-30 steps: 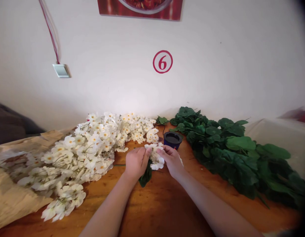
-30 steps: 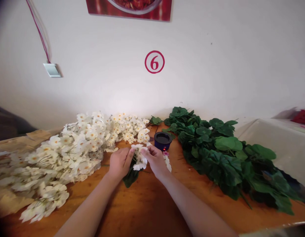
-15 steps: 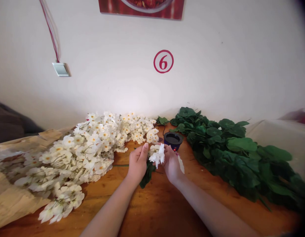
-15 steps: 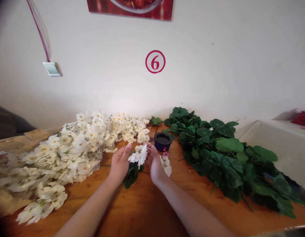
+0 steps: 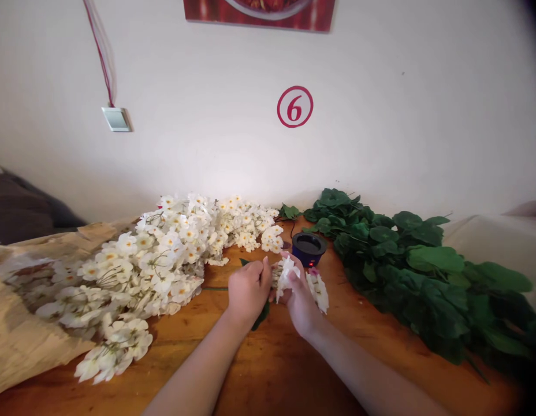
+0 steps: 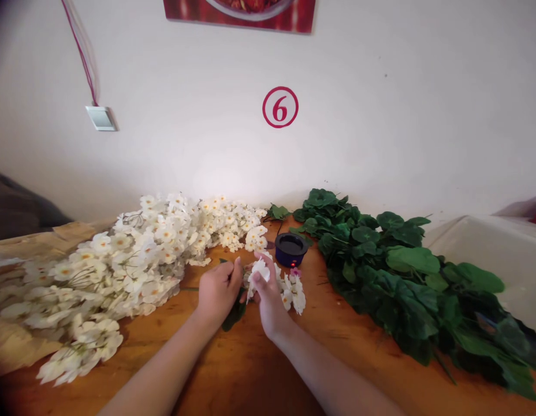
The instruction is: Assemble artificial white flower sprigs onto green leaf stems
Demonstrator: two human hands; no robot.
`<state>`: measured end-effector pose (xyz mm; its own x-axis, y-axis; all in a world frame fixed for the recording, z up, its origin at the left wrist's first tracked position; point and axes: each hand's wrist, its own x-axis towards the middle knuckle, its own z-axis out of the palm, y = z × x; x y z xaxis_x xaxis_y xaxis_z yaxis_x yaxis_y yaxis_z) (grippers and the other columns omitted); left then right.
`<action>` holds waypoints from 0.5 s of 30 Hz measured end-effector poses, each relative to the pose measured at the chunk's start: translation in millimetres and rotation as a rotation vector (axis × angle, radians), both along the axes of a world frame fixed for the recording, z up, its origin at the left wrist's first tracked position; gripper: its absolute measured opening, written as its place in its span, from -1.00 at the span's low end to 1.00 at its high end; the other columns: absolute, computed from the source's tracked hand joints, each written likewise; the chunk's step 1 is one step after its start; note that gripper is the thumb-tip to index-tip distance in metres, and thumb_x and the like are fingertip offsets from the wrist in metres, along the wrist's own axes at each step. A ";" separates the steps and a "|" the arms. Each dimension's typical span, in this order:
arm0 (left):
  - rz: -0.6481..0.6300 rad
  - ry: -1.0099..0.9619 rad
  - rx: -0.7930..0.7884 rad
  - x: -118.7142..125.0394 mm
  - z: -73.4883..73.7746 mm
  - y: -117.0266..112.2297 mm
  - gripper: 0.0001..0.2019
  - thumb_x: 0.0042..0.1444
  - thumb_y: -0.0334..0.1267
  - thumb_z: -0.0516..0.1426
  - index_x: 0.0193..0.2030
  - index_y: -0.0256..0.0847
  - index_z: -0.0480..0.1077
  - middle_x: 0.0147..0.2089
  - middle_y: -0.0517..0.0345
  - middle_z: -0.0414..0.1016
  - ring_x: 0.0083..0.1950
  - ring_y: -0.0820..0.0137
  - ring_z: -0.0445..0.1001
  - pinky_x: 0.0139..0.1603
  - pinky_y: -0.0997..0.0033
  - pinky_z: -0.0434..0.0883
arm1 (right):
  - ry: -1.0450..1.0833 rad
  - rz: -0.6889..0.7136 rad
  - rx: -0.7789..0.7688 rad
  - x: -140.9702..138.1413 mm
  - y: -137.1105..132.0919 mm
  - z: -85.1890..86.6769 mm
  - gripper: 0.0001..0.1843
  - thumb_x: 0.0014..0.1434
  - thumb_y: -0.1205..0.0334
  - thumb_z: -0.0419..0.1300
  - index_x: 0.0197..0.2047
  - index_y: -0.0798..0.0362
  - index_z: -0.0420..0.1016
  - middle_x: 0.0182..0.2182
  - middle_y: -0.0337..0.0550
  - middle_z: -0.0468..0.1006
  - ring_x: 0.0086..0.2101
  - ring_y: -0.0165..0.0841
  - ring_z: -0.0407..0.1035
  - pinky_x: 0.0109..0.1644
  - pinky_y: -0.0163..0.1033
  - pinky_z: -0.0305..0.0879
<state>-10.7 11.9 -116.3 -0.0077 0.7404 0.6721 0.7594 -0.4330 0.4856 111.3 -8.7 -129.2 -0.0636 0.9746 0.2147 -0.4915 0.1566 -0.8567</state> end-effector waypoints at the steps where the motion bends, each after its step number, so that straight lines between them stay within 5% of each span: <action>1: 0.007 0.028 0.021 0.5 -1.2 0.0 -0.57 0.30 -0.17 -0.05 -0.62 -0.17 0.22 -0.62 0.17 0.33 -0.56 0.44 0.28 -0.47 0.41 0.08 | 0.009 -0.014 -0.021 -0.3 0.5 0.3 -0.43 0.14 -0.11 0.20 0.17 -0.21 0.18 -0.32 -0.23 0.46 -0.43 -0.29 0.38 -0.54 -0.25 0.26; 6: -0.005 0.089 0.069 2.4 -7.7 0.8 -0.58 0.30 -0.19 -0.03 -0.62 -0.17 0.22 -0.60 0.15 0.31 -0.54 0.43 0.28 -0.46 0.39 0.09 | 0.127 -0.064 -0.184 -2.4 7.3 2.8 -0.68 0.12 0.01 0.23 -0.08 -0.15 0.33 -0.44 -0.33 0.37 -0.53 -0.42 0.30 -0.60 -0.34 0.17; 10: -0.199 0.050 0.085 0.1 -7.7 -1.5 -0.64 0.27 -0.18 0.01 -0.56 -0.16 0.23 -0.54 0.14 0.30 -0.45 0.39 0.33 -0.36 0.39 0.22 | 0.198 -0.015 -0.281 -0.3 13.8 0.8 -0.78 0.12 -0.01 0.19 -0.28 -0.06 0.37 -0.53 -0.33 0.36 -0.61 -0.45 0.22 -0.65 -0.37 0.01; 13: -0.378 -0.113 0.110 -0.4 -5.5 -4.7 -0.84 0.21 -0.16 0.08 -0.30 -0.18 0.31 -0.28 0.02 0.41 -0.17 0.29 0.42 -0.12 0.30 0.34 | 0.119 -0.003 -0.248 3.5 15.8 -1.4 -0.69 0.13 -0.10 0.12 -0.35 -0.03 0.41 -0.57 -0.26 0.44 -0.62 -0.39 0.26 -0.64 -0.31 0.05; 15: -0.454 -0.215 0.093 1.5 -5.0 -5.9 -0.69 0.17 -0.13 0.14 -0.01 -0.21 0.29 0.00 -0.11 0.39 0.08 0.19 0.37 0.08 0.17 0.32 | 0.091 0.020 -0.228 5.7 14.8 -1.4 -0.66 0.12 -0.13 0.11 -0.36 -0.02 0.44 -0.54 -0.21 0.50 -0.60 -0.33 0.33 -0.60 -0.26 0.15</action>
